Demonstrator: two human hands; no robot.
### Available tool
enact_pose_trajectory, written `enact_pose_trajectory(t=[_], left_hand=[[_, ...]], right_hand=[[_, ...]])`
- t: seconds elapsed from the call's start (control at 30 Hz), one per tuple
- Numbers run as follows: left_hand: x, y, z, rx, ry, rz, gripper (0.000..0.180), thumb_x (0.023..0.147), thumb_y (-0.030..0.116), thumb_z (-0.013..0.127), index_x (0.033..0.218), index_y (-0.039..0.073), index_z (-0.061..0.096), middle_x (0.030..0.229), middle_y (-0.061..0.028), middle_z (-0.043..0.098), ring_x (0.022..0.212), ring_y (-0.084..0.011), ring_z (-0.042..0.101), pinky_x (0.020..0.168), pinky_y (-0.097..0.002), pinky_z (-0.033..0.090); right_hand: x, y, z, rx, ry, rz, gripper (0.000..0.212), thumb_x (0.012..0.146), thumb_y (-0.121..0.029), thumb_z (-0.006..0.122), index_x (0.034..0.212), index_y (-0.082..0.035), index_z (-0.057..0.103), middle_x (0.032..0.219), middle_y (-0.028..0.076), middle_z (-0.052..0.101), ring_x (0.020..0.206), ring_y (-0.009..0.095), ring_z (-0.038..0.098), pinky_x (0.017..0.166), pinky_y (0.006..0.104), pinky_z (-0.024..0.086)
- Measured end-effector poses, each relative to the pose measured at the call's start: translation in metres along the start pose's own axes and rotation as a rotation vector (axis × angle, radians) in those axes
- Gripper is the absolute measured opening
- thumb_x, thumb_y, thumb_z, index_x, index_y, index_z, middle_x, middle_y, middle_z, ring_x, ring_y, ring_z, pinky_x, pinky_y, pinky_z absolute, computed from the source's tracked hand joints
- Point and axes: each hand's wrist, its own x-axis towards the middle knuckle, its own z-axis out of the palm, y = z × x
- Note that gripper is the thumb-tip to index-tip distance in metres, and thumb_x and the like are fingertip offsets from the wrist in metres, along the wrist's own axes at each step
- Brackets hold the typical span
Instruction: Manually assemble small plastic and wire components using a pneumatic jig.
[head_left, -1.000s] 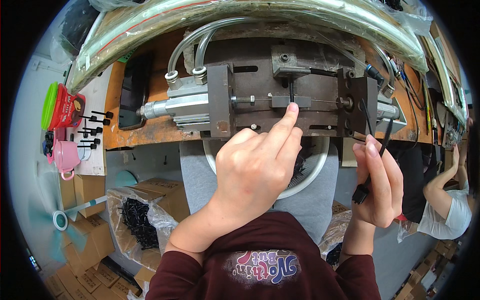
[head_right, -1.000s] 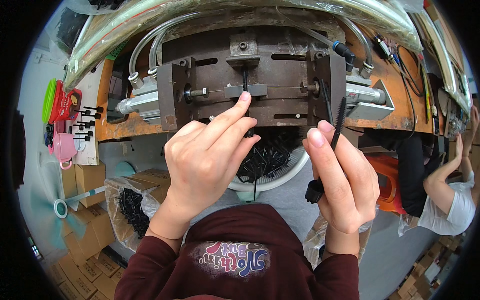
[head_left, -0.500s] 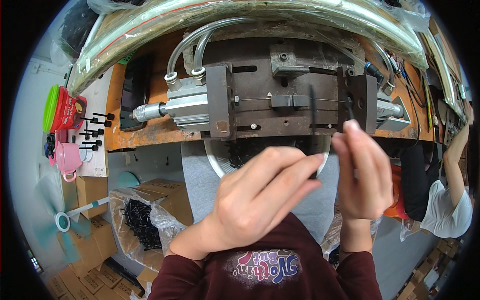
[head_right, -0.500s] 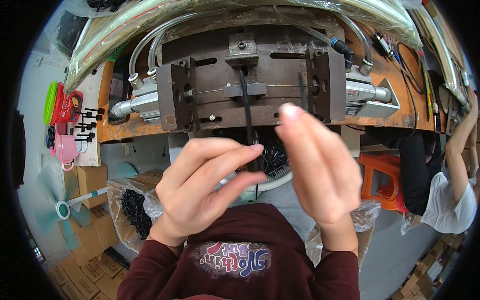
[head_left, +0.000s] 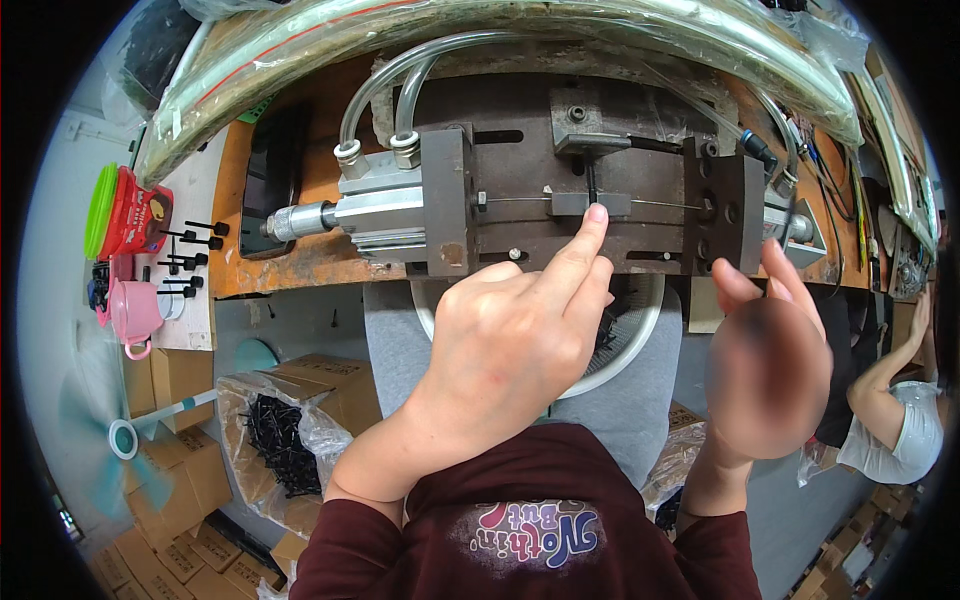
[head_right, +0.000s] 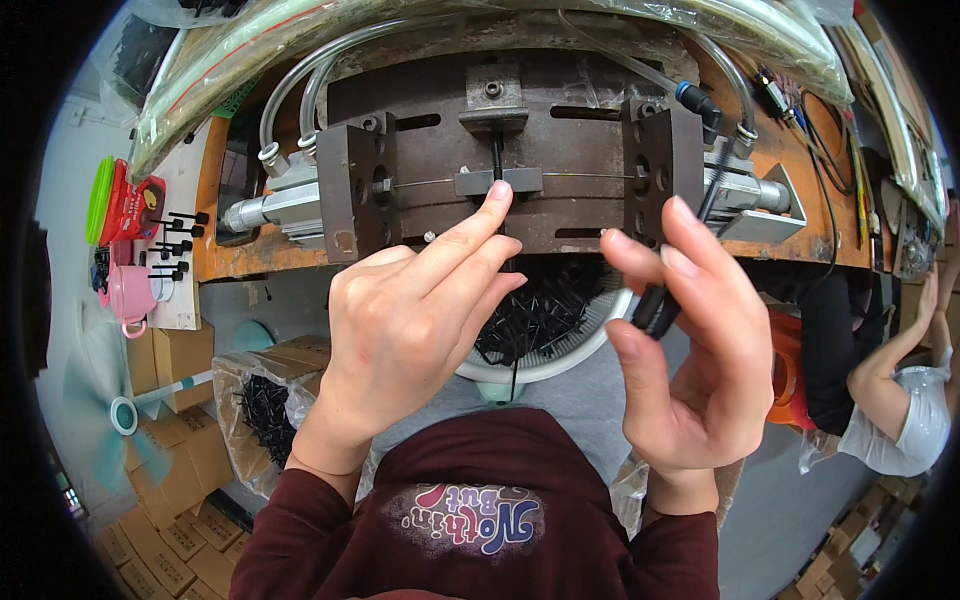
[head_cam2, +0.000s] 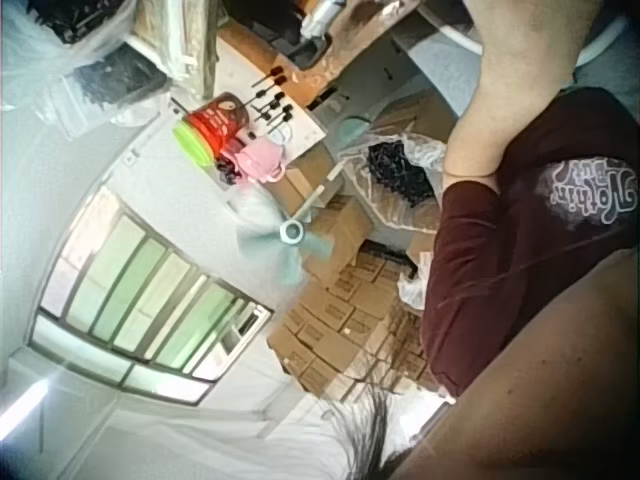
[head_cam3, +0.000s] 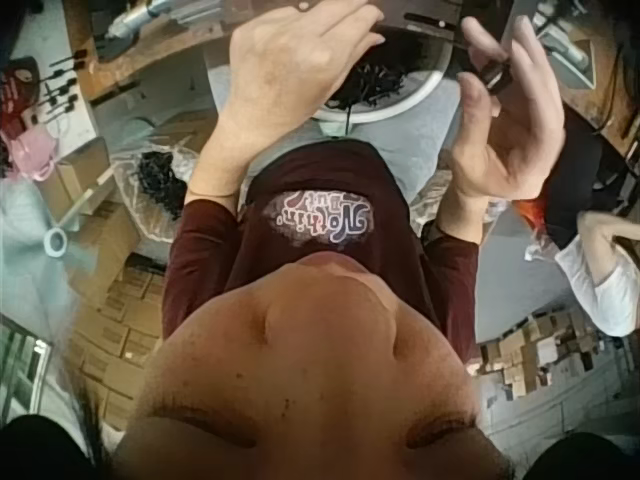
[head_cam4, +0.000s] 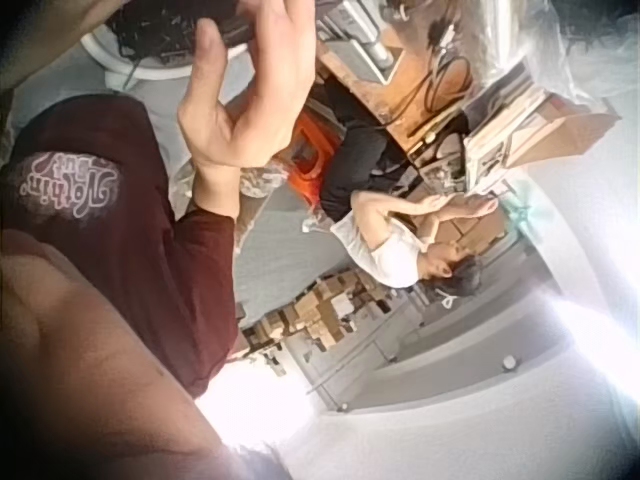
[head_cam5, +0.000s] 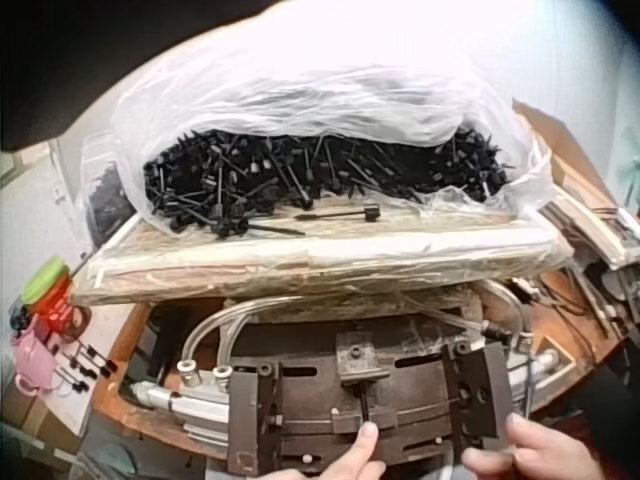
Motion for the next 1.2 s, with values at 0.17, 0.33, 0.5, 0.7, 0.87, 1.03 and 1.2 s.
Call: enact_pose_trajectory(t=[0.17,0.33,0.5,0.7,0.87,1.03,1.2], left_hand=[[-0.001,0.000,0.003,-0.012,0.028,-0.012,0.024,0.074,0.015,0.079,0.095,0.005,0.072,0.121,-0.0082,0.069,0.055,-0.0133,0.058,0.054,-0.0242,0.047],[-0.004,-0.001,-0.008,-0.055,-0.021,0.035,0.025,0.073,0.017,0.080,0.094,0.006,0.072,0.120,-0.0089,0.069,0.053,-0.0142,0.056,0.053,-0.0252,0.047],[-0.002,-0.007,-0.040,-0.402,-0.173,0.067,0.033,0.068,0.027,0.086,0.089,0.006,0.073,0.103,-0.0086,0.074,0.068,-0.0193,0.069,0.059,-0.0272,0.053],[0.061,-0.056,-0.064,-0.043,0.395,0.079,0.013,0.077,0.006,0.077,0.090,0.005,0.074,0.088,-0.0060,0.074,0.075,-0.0174,0.067,0.065,-0.0284,0.051],[0.125,-0.104,-0.083,0.459,0.333,0.182,0.019,0.074,0.001,0.071,0.092,0.004,0.076,0.088,-0.0069,0.061,0.088,-0.0238,0.060,0.079,-0.0362,0.050],[0.162,-0.134,-0.073,0.628,-0.027,0.090,0.017,0.073,0.007,0.068,0.086,0.010,0.078,0.090,-0.0095,0.060,0.097,-0.0290,0.054,0.087,-0.0406,0.043],[0.142,-0.125,-0.084,0.123,0.285,0.156,0.014,0.088,0.009,0.068,0.101,0.005,0.071,0.095,-0.0073,0.070,0.087,-0.0215,0.069,0.077,-0.0310,0.052]], right_hand=[[0.004,-0.003,0.001,0.029,-0.073,0.073,0.042,0.074,0.006,0.076,0.113,0.003,0.061,0.137,0.029,0.050,0.110,0.031,0.066,0.090,0.0372,0.056],[0.015,-0.004,0.012,-0.331,-0.225,-0.007,0.031,0.068,0.005,0.079,0.097,0.001,0.069,0.124,0.019,0.063,0.107,0.029,0.065,0.088,0.0360,0.055],[0.012,0.006,0.026,-0.420,-0.392,-0.082,0.026,0.076,0.000,0.071,0.100,0.001,0.063,0.128,0.021,0.062,0.075,0.024,0.069,0.066,0.0329,0.055],[0.017,0.012,0.042,-0.510,-0.443,-0.186,0.024,0.074,-0.001,0.064,0.097,0.000,0.062,0.129,0.020,0.062,0.051,0.013,0.059,0.052,0.0257,0.049],[0.025,0.005,0.040,-0.565,-0.450,-0.246,0.023,0.069,0.001,0.064,0.093,0.000,0.062,0.125,0.021,0.064,0.045,0.012,0.054,0.050,0.0247,0.047],[0.030,-0.001,0.038,-0.583,-0.500,-0.227,0.021,0.073,-0.004,0.069,0.092,-0.001,0.062,0.122,0.020,0.066,0.049,0.015,0.059,0.051,0.0263,0.050],[0.064,-0.011,0.029,-0.264,-0.412,-0.037,0.028,0.079,-0.015,0.078,0.100,-0.002,0.064,0.101,0.013,0.071,0.057,0.020,0.064,0.055,0.0311,0.053]])
